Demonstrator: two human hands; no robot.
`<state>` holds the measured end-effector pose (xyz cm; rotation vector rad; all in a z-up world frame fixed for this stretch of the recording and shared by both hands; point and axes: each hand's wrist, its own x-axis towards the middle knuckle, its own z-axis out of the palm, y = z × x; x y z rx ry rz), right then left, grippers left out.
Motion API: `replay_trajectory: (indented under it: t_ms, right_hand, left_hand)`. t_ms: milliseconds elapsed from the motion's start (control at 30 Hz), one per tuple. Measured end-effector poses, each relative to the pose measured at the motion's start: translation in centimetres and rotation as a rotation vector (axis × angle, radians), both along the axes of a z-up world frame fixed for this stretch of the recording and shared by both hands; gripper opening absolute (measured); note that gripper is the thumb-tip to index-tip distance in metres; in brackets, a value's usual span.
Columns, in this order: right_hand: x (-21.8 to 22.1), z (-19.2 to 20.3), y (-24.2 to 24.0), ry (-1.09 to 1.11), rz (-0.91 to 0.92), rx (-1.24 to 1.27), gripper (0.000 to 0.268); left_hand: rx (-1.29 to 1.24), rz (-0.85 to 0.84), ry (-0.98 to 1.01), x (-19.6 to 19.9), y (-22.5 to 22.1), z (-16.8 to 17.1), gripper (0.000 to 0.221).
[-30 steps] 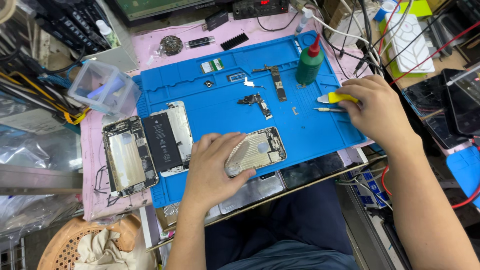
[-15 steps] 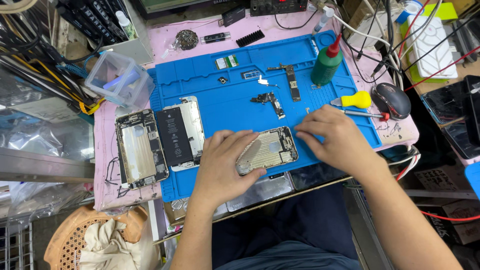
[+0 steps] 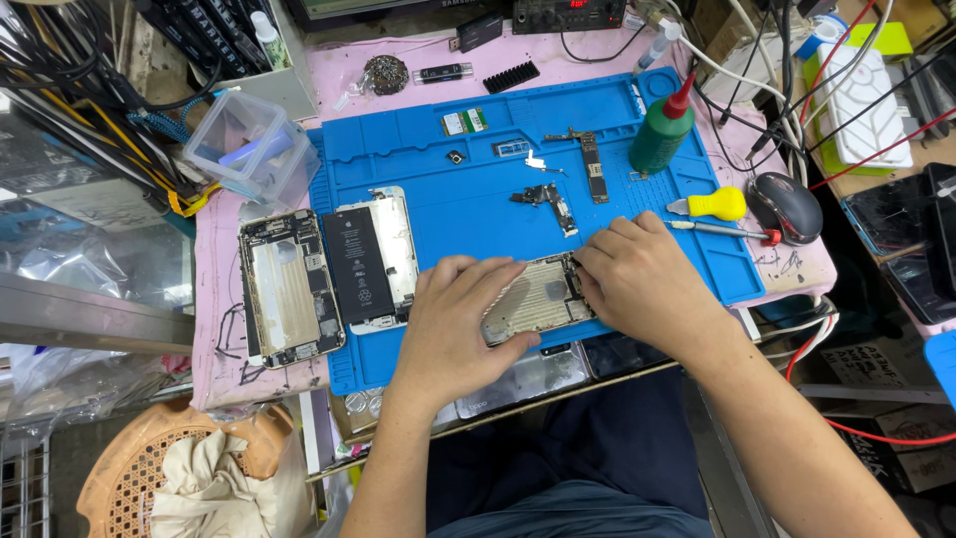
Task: The person manipulates small internal components and connectors within a disassembled mobile phone on a blue repair mat. They use a screwdriver and a yellow pry tool to position and install parts inside the phone's chassis.
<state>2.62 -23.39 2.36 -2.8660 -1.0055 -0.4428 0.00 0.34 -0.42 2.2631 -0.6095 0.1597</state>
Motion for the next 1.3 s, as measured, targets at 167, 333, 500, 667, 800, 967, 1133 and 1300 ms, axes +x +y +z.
replay_trajectory:
  t_ms: [167, 333, 500, 667, 800, 967, 1133, 1300]
  right_hand:
    - [0.3, -0.4, -0.5, -0.051, 0.069, 0.031, 0.013]
    - [0.6, -0.8, -1.3, -0.029, 0.028, 0.199, 0.011]
    - [1.2, -1.0, -3.8, 0.046, -0.138, 0.436, 0.009]
    - [2.6, -0.9, -7.5, -0.060, -0.266, 0.321, 0.010]
    - [3.3, -1.9, -7.9, -0.103, -0.233, 0.246, 0.008]
    - [3.9, -2.6, -7.1, -0.162, -0.207, 0.159, 0.006]
    - [3.5, -1.5, -6.0, -0.145, -0.183, 0.047, 0.008]
    - [0.5, -0.7, -4.6, -0.091, -0.136, 0.312, 0.015]
  left_hand:
    - [-0.004, -0.003, 0.007, -0.1, 0.1, 0.1, 0.073]
    - [-0.006, -0.007, -0.004, 0.0, 0.1, 0.1, 0.072]
    - [-0.014, -0.008, 0.011, -0.1, 0.2, 0.0, 0.072]
    - [-0.004, -0.013, 0.004, 0.2, 0.1, -0.2, 0.073]
    - [-0.004, -0.009, 0.013, 0.1, 0.1, -0.2, 0.074]
    - [-0.005, -0.006, 0.003, 0.0, 0.0, -0.3, 0.073]
    - [0.002, -0.007, 0.014, 0.1, 0.0, -0.3, 0.073]
    - [-0.056, -0.016, 0.036, -0.1, 0.1, -0.2, 0.076]
